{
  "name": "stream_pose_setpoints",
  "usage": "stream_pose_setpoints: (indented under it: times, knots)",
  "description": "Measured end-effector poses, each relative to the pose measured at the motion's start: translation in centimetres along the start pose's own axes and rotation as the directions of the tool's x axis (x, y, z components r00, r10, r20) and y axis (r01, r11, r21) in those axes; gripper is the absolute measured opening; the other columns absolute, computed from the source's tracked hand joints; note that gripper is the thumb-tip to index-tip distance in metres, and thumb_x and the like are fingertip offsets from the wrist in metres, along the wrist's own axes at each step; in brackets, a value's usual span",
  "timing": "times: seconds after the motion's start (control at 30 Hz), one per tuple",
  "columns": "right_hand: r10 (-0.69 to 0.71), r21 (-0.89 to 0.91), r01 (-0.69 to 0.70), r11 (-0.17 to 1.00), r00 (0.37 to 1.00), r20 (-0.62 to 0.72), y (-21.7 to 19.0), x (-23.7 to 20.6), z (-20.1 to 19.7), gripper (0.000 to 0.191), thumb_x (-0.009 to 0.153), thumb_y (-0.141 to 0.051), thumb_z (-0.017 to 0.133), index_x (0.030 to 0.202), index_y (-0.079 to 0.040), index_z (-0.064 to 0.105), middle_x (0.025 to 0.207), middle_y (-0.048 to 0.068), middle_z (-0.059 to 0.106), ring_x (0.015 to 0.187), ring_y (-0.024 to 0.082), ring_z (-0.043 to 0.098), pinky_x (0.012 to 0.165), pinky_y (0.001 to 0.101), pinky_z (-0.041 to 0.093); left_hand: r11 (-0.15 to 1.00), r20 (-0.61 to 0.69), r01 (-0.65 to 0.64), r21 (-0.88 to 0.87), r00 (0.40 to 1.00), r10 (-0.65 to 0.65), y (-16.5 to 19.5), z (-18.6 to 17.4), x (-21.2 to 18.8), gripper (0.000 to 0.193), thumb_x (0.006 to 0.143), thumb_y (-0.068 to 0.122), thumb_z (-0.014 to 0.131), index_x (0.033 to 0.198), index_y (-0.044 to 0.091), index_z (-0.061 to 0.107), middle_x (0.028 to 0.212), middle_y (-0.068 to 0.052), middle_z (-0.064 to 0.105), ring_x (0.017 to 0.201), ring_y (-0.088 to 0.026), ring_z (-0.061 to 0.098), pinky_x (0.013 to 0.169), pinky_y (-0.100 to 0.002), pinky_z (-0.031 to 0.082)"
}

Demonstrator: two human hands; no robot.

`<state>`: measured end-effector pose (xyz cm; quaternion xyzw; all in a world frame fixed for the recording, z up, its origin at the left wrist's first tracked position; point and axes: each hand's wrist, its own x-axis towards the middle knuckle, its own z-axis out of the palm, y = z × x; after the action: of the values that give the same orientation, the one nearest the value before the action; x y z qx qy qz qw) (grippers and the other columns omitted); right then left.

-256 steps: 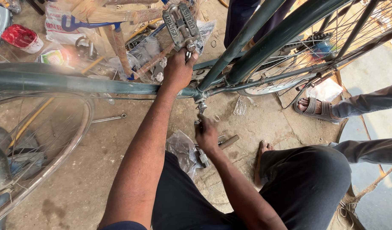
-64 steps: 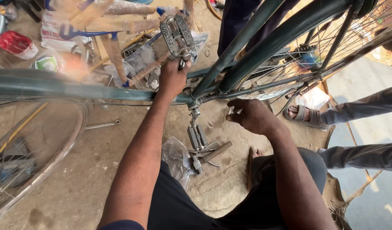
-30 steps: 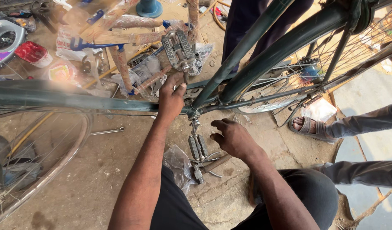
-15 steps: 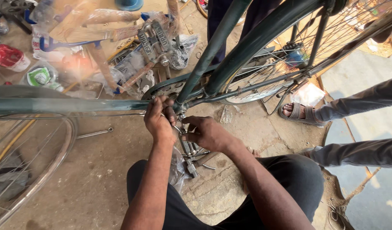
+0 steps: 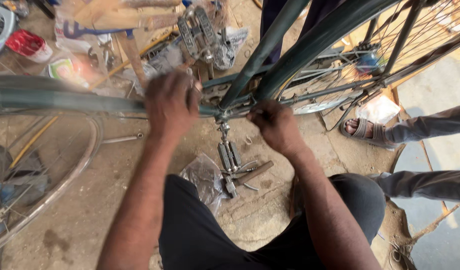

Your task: The person uses a hammer and wrench to install a new pedal onto a bicycle crank arm. They position the pedal, tap it into place with the hammer, and then tighten it with a wrench.

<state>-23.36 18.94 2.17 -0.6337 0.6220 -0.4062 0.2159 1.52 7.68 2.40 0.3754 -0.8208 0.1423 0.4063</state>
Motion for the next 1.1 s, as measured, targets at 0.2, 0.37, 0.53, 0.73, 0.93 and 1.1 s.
stream_pose_setpoints:
  times: [0.2, 0.37, 0.53, 0.73, 0.93, 1.1]
  knots:
    - [0.308, 0.660, -0.092, 0.746, 0.926, -0.219, 2.2, -0.1, -0.7, 0.030, 0.102, -0.023, 0.073, 0.104, 0.004, 0.060, 0.084, 0.013, 0.071, 0.067, 0.017, 0.071, 0.060, 0.0321, 0.062, 0.862, 0.731, 0.006, 0.506, 0.527, -0.433, -2.9, -1.4, 2.2, 0.059, 0.103, 0.065, 0.054, 0.085, 0.013, 0.076, 0.073, -0.006, 0.071, 0.065, -0.022, 0.067, 0.058, -0.042, 0.052]
    - [0.375, 0.439, -0.384, 0.812, 0.920, 0.112, 2.2, -1.5, 0.8, 0.031, 0.104, -0.023, 0.062, 0.128, -0.004, 0.067, 0.082, 0.012, 0.071, 0.060, 0.019, 0.065, 0.051, 0.0322, 0.056, 0.851, 0.713, -0.085, 0.519, 0.591, -0.376, -1.6, -0.5, 0.7, 0.066, 0.092, 0.076, 0.061, 0.078, 0.014, 0.077, 0.063, 0.001, 0.070, 0.057, -0.015, 0.064, 0.051, -0.035, 0.045]
    - [0.147, -0.375, 0.051, 0.925, 0.864, 0.481, 2.5, -3.1, 3.5, 0.027, 0.093, -0.015, 0.066, 0.119, -0.014, 0.072, 0.109, 0.008, 0.075, 0.090, 0.022, 0.073, 0.080, 0.0361, 0.061, 0.838, 0.691, -0.140, 0.527, 0.644, -0.327, -2.7, 0.2, 0.2, 0.065, 0.080, 0.079, 0.069, 0.077, 0.016, 0.077, 0.058, 0.002, 0.062, 0.050, -0.014, 0.056, 0.046, -0.034, 0.040]
    - [0.215, -0.454, -0.048, 0.890, 0.921, 0.324, 2.8, -2.0, 0.5, 0.025, 0.098, -0.022, 0.063, 0.120, -0.015, 0.074, 0.109, 0.010, 0.076, 0.093, 0.028, 0.074, 0.083, 0.0396, 0.059, 0.850, 0.710, -0.113, 0.514, 0.612, -0.348, -3.1, 1.1, -0.8, 0.069, 0.081, 0.081, 0.071, 0.077, 0.012, 0.077, 0.052, 0.003, 0.057, 0.047, -0.012, 0.050, 0.046, -0.032, 0.038]
    - [0.174, -0.484, -0.022, 0.875, 0.947, 0.270, 1.2, -1.3, 1.4, 0.025, 0.098, -0.031, 0.064, 0.111, -0.013, 0.077, 0.100, 0.010, 0.073, 0.088, 0.032, 0.072, 0.078, 0.0453, 0.057, 0.868, 0.673, -0.045, 0.494, 0.652, -0.350, -3.2, 0.7, 0.0, 0.065, 0.072, 0.076, 0.078, 0.083, 0.012, 0.076, 0.053, -0.001, 0.058, 0.046, -0.015, 0.050, 0.047, -0.036, 0.040]
    - [0.071, -0.399, -0.001, 0.917, 0.984, 0.161, 4.3, -0.9, 4.7, 0.023, 0.095, -0.025, 0.063, 0.106, -0.010, 0.076, 0.096, 0.013, 0.073, 0.084, 0.034, 0.071, 0.075, 0.0460, 0.057, 0.866, 0.673, -0.084, 0.494, 0.668, -0.318, -3.1, -0.1, 0.1, 0.061, 0.077, 0.074, 0.077, 0.084, 0.013, 0.076, 0.057, -0.002, 0.063, 0.051, -0.017, 0.056, 0.060, -0.040, 0.045]
